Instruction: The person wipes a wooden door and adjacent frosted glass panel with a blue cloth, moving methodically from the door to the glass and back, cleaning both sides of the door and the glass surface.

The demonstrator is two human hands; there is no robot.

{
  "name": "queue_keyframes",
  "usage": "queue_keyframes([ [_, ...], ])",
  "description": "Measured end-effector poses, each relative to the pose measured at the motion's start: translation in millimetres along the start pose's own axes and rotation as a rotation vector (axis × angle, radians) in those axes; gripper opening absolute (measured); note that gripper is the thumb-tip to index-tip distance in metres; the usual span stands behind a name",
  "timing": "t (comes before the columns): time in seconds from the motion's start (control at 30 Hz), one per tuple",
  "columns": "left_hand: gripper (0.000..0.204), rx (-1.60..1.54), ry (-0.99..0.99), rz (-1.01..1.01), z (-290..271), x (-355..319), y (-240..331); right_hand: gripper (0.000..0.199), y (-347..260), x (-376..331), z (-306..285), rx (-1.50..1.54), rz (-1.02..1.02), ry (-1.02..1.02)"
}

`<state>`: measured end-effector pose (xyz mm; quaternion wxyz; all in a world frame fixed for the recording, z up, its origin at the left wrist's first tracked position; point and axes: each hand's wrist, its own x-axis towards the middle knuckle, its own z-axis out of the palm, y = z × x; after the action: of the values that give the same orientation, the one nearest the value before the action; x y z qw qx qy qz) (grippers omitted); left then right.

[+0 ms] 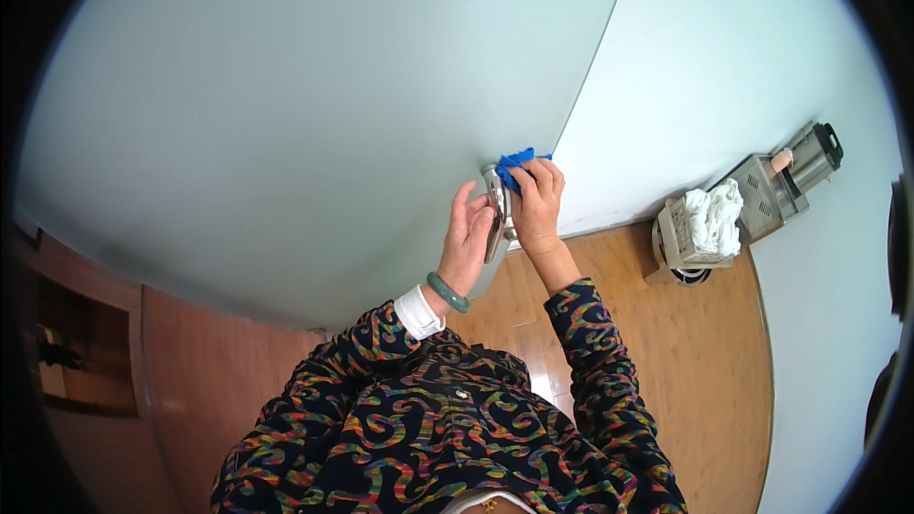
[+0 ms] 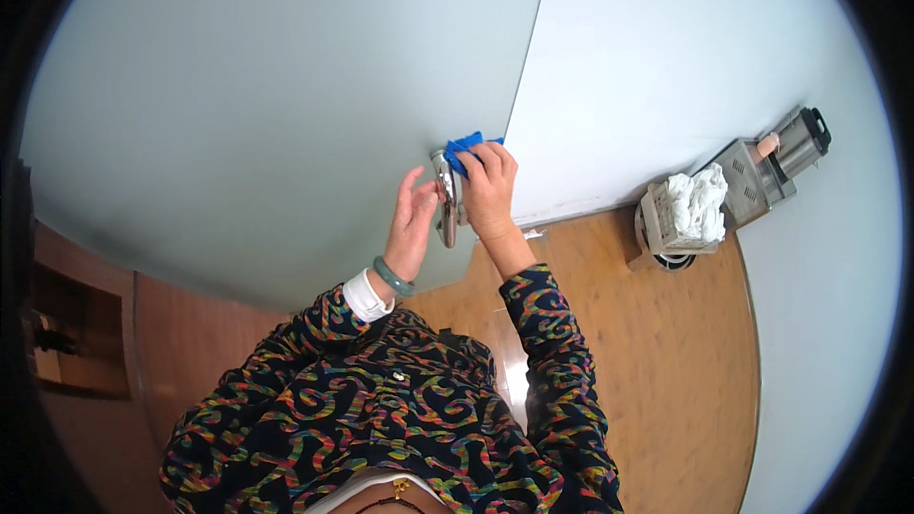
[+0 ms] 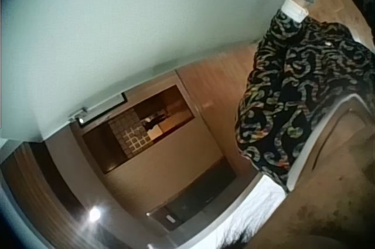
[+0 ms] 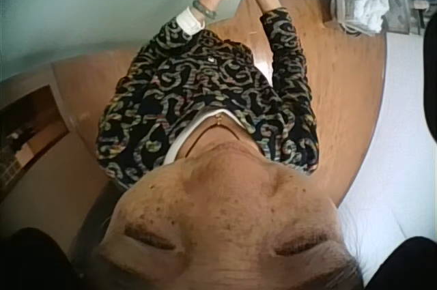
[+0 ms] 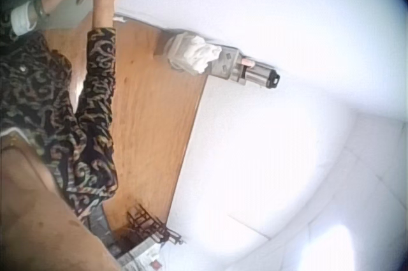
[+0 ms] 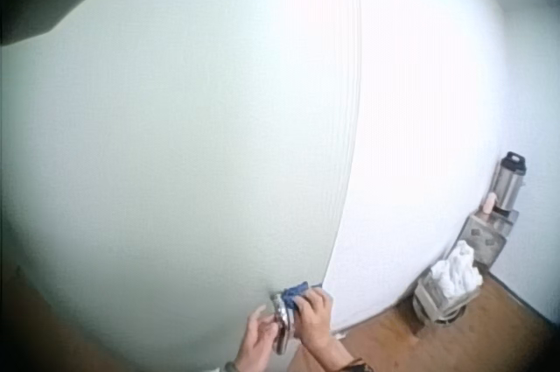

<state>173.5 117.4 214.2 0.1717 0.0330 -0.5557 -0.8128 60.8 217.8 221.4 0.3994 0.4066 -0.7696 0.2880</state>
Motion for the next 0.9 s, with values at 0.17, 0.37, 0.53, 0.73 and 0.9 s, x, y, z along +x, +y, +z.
queue_keyframes([
  [0.17, 0.05, 0.021, -0.014, -0.015, -0.2, 1.9, -2.1, 0.04, 8.5, 36.1, -19.0, -0.019, 0.046, 0.113],
  [0.37, 0.051, -0.03, -0.026, -0.002, 7.0, -0.9, -6.6, 0.036, -4.1, 105.1, -10.7, -0.053, 0.079, 0.306],
  [0.53, 0.05, 0.041, 0.012, -0.026, -8.8, -4.6, -12.3, 0.044, -35.8, 53.6, 1.8, 0.024, -0.115, 0.054],
  [0.73, 0.05, 0.06, 0.039, -0.085, -19.5, -13.3, -20.2, 0.041, 26.1, 83.7, -35.1, -0.17, 0.137, 0.331],
  [0.9, 0.048, 0.061, 0.054, -0.022, -15.5, -13.8, -16.2, 0.039, 20.2, 78.5, -26.8, -0.175, 0.165, 0.424],
])
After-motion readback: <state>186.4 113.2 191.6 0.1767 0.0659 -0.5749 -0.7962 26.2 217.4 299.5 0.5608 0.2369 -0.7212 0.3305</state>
